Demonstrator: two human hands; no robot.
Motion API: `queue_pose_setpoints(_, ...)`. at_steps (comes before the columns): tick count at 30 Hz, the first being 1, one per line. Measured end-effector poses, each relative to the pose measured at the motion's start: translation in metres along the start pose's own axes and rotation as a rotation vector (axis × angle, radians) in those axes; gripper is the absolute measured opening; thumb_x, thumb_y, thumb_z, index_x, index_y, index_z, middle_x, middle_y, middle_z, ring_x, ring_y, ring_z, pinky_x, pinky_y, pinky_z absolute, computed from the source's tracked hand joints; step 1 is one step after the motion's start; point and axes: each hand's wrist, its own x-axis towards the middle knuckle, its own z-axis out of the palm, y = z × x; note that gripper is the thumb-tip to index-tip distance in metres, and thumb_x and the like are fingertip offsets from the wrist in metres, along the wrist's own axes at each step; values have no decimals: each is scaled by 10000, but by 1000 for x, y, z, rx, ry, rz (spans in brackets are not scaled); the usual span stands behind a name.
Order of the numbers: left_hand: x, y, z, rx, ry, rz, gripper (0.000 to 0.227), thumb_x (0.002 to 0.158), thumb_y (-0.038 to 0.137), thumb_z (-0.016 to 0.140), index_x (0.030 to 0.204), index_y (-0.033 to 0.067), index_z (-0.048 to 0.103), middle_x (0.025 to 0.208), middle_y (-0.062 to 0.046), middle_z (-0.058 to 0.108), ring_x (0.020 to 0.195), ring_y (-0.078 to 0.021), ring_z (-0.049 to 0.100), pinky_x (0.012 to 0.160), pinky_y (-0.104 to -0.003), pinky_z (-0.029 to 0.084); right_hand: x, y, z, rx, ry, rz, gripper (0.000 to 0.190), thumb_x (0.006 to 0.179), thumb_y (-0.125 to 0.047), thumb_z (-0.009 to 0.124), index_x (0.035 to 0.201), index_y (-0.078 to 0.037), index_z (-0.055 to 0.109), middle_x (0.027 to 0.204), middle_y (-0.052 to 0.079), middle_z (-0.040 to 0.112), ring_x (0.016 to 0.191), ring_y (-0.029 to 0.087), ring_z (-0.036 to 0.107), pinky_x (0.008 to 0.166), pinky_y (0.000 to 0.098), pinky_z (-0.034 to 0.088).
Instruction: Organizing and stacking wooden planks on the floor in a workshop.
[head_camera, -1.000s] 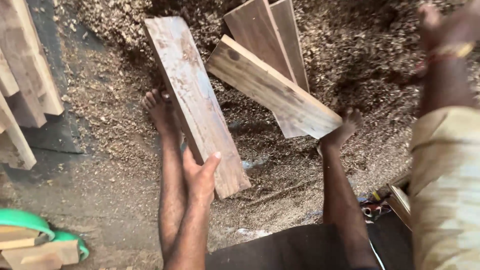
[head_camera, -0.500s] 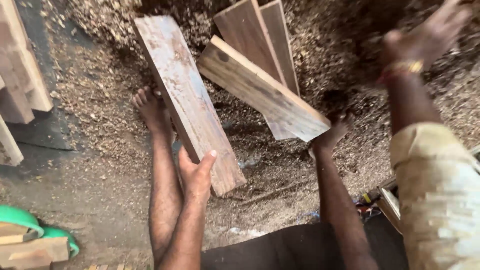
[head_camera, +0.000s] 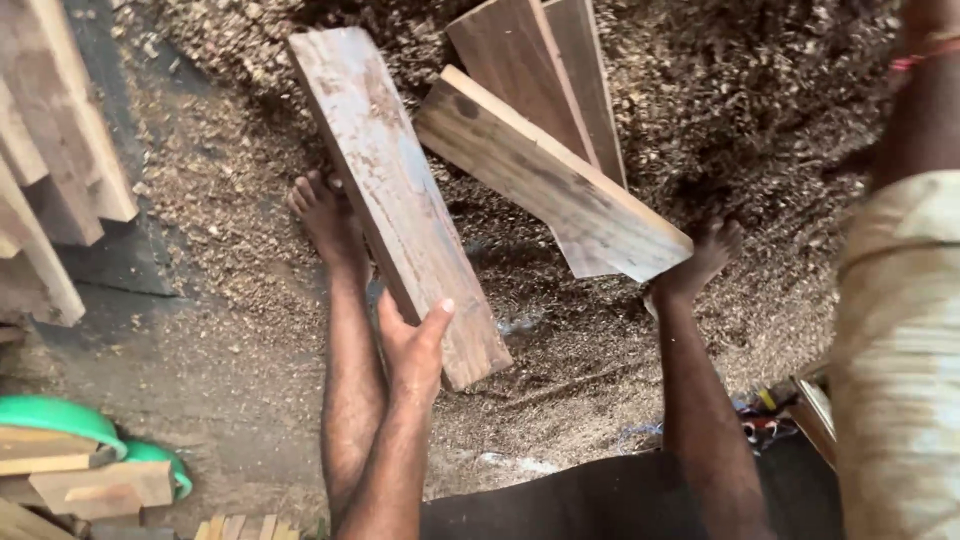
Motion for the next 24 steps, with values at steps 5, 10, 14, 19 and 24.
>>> queue_pose_setpoints(5, -4, 11, 7, -11, 32, -34, 798, 782, 122, 767, 1465, -17, 379, 1326, -170, 593, 1228, -254, 607, 1080, -411, 495, -3, -27, -4, 266, -7, 255, 735, 1132, -512, 382, 1651, -71, 106, 1768, 119, -42, 1636, 257, -87, 1317, 445, -82)
queue_pose_setpoints(10, -4, 15, 11, 29, 16, -13, 774, 782, 117, 751, 1452, -7, 384, 1308, -156, 621, 1197, -233, 637, 1059, -384, 509, 2, -45, -5, 301, 19, 202, 836, 1105, -602, 395, 1661, -40, 123, 1774, 136, 16, 1659, 264, -8, 1360, 438, -35)
queue_pose_setpoints(14, -3, 11, 5, 22, 6, -11, 759, 791, 117, 767, 1437, -20, 393, 1302, -169, 612, 1183, -242, 622, 1043, -390, 506, -11, -60, -10, 593, 100, 323, 928, 975, -622, 550, 1612, -56, 182, 1705, 140, 152, 1593, 303, 210, 1315, 481, 222)
queue_pose_setpoints(19, -1, 16, 2, 85, -6, -65, 790, 802, 125, 751, 1453, -18, 328, 1279, -177, 576, 1205, -272, 619, 1045, -419, 537, -19, -111, -22, 455, 105, 225, 817, 1065, -611, 342, 1640, -43, 224, 1650, 165, 234, 1587, 302, 204, 1299, 502, 204)
queue_pose_setpoints(24, 5, 27, 2, 130, 4, -83, 785, 780, 148, 760, 1437, -23, 367, 1250, -188, 623, 1167, -278, 657, 1034, -426, 559, 10, -50, -16, 580, -22, 84, 657, 1042, -407, 510, 1515, -40, 239, 1477, 232, 317, 1383, 340, 487, 1114, 490, 467)
